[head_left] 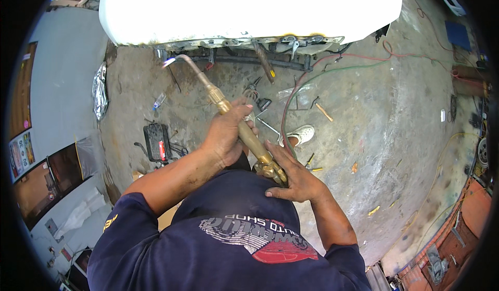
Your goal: The person uses a hammer and a pry bar to straighten sections of the front vehicle frame, then applies a torch to heat and melt metal on a corner of the frame.
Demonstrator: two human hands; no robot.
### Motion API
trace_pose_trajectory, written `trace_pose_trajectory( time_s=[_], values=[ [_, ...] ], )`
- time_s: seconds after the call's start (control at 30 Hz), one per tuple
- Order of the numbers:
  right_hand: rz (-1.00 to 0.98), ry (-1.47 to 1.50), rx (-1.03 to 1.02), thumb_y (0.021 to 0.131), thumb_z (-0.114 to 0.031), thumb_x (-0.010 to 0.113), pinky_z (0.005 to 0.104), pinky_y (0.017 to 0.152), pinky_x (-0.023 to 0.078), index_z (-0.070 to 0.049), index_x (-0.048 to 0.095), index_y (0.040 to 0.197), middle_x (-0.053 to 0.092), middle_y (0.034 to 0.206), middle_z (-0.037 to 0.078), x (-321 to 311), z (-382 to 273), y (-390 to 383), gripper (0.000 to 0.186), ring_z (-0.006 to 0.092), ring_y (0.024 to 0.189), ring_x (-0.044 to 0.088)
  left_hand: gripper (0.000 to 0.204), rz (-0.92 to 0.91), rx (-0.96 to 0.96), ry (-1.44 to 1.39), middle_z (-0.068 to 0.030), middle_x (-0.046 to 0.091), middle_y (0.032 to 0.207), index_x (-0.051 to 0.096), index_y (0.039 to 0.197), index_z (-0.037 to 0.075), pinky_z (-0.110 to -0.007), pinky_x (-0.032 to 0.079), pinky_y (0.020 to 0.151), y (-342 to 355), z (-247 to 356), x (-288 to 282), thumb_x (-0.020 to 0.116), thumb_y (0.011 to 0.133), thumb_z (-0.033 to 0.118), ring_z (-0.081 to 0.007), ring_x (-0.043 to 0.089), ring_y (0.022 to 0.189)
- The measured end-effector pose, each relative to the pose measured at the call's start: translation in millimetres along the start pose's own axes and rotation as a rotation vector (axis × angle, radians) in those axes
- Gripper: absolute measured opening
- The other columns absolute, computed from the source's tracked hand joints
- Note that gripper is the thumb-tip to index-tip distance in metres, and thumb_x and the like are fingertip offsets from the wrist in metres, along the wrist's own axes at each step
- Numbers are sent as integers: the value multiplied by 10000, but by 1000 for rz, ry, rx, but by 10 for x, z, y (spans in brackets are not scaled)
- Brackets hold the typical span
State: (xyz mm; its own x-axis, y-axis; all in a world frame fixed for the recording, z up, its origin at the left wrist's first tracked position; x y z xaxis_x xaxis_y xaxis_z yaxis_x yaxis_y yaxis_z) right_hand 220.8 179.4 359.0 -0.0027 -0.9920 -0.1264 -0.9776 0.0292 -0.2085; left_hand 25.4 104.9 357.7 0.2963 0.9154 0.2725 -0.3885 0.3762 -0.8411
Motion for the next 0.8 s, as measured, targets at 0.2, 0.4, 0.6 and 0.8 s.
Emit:
trace_pose_trajectory(
  time_s=[0.2,0.4,0.6,0.8],
  values=[
    [129,160,137,830,-85,933,422,1159,528,-92,327,1775,441,1733,243,97,-233,-87,1122,331,1451,592,545,-126,-112,72,-60,580,1060,524,1491,31,-380,601,752,-26,-207,201,782,1030,165,-182,625,872],
    [234,289,290,817,-28,912,392,1147,516,-175,439,1742,593,1592,169,93,-403,-265,1049,275,1338,643,585,-298,-223,210,-86,597,1066,527,1515,21,-405,615,793,25,-316,416,796,1043,240,-214,648,864],
    [403,606,420,888,2,869,329,972,604,-155,506,1696,685,1327,69,130,-385,-596,899,180,1114,709,721,-417,-129,511,-100,648,1164,542,1587,14,-379,612,835,168,-327,385,782,1069,454,-181,640,898],
    [682,664,464,983,40,744,272,684,605,-144,520,1640,668,1272,60,95,-138,-804,718,115,789,693,497,-183,224,979,-3,635,834,632,1601,104,-278,507,596,334,204,-512,637,1167,346,-99,576,648]
  ],
)
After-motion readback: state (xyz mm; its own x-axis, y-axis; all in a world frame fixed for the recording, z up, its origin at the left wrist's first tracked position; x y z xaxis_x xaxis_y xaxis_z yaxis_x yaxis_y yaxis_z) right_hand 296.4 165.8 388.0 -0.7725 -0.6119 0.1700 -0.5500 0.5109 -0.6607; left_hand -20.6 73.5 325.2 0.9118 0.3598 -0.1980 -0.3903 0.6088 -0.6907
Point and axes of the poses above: each hand's wrist, its own y-axis towards the middle knuckle, its own x-axis out of the palm, z = x × y, the point moved 6 cm from there along y, towards the middle knuckle
